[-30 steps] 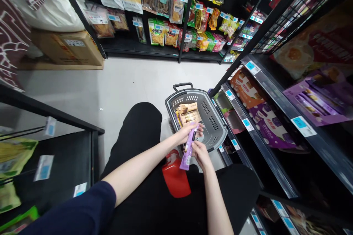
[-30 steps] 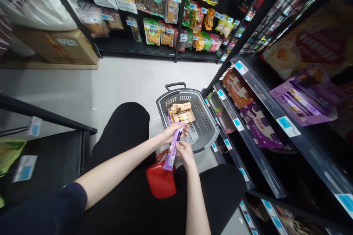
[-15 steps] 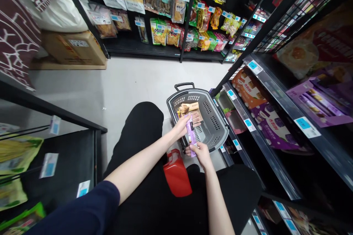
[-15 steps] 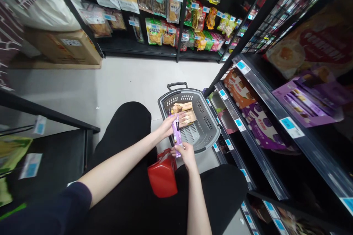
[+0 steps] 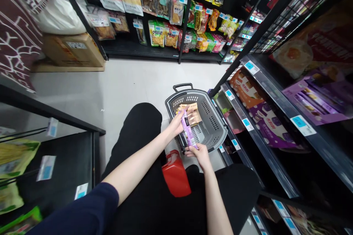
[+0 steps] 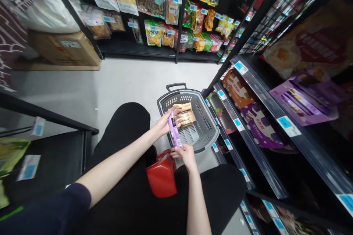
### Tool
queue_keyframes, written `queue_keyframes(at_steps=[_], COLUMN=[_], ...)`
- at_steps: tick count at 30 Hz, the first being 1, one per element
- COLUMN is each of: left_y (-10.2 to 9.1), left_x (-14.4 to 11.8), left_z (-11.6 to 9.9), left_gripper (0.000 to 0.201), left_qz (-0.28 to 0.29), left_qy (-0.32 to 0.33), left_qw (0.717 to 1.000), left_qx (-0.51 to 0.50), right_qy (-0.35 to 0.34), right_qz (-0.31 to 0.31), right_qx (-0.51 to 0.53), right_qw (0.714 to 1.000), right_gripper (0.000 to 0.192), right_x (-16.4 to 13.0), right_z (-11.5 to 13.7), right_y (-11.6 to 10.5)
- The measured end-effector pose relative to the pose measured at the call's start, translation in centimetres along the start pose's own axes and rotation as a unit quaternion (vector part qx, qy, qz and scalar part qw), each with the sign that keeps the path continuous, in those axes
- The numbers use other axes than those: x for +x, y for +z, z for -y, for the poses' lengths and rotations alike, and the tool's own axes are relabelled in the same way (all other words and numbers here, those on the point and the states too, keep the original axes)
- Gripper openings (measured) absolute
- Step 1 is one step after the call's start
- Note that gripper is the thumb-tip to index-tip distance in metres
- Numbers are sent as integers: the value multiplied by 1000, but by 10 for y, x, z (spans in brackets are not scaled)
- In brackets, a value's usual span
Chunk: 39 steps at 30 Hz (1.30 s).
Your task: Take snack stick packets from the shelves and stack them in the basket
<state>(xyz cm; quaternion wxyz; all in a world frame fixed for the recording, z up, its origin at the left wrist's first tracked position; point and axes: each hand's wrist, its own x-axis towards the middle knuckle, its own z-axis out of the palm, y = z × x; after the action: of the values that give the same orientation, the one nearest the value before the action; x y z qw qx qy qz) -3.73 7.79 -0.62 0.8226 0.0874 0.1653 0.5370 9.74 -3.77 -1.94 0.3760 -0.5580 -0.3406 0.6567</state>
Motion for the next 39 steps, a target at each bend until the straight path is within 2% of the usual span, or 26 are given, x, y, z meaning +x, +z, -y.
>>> queue_keyframes(at_steps=[4,8,11,13,16,19,21,23,25,27,29,31,39], left_y=[-6,-6,-4,-6,-15,-22,-21,-17,-11,-6,-5,-6,-7], left_x=[5,7,4,1,-4,-9,-12,-17,-23,-27,-28,-27,-21], left_z=[-7,-13,-8,3,26,45,49,48,45,43,42,41,33], left_gripper=[25,22,28,35,38,34,31,30,29,27,26,27,37], left_qz=[-11,-34,2,39,71,89,120,160,196,225,240,241,233], left_qy=[27,43,13,-39,-130,-162,-182,-241,-313,-355,-364,-359,-372], left_qw=[1000,998,998,991,947,896,870,842,808,779,769,770,762], left_qx=[0,20,55,125,284,403,442,455,459,465,467,469,476], right_qy=[-25,-52,-58,-62,-61,-32,-44,-85,-106,-96,-76,-65,-128], right_qz=[-24,-45,-51,-69,-81,-67,-114,-168,-163,-130,-116,-136,-291], right_qx=[-7,-25,-16,5,36,-3,-16,14,56,83,105,125,192], right_qw=[999,997,997,996,994,997,992,982,979,983,985,981,928], right_gripper=[42,38,39,42,44,41,38,40,45,44,41,42,34], right_x=[2,2,0,-1,0,3,5,7,7,7,6,5,1], right_z=[1,4,1,-4,-11,-13,-12,-9,-7,-6,-5,-2,10], right_y=[8,2,-6,-9,-13,-22,-32,-41,-45,-44,-41,-39,-62])
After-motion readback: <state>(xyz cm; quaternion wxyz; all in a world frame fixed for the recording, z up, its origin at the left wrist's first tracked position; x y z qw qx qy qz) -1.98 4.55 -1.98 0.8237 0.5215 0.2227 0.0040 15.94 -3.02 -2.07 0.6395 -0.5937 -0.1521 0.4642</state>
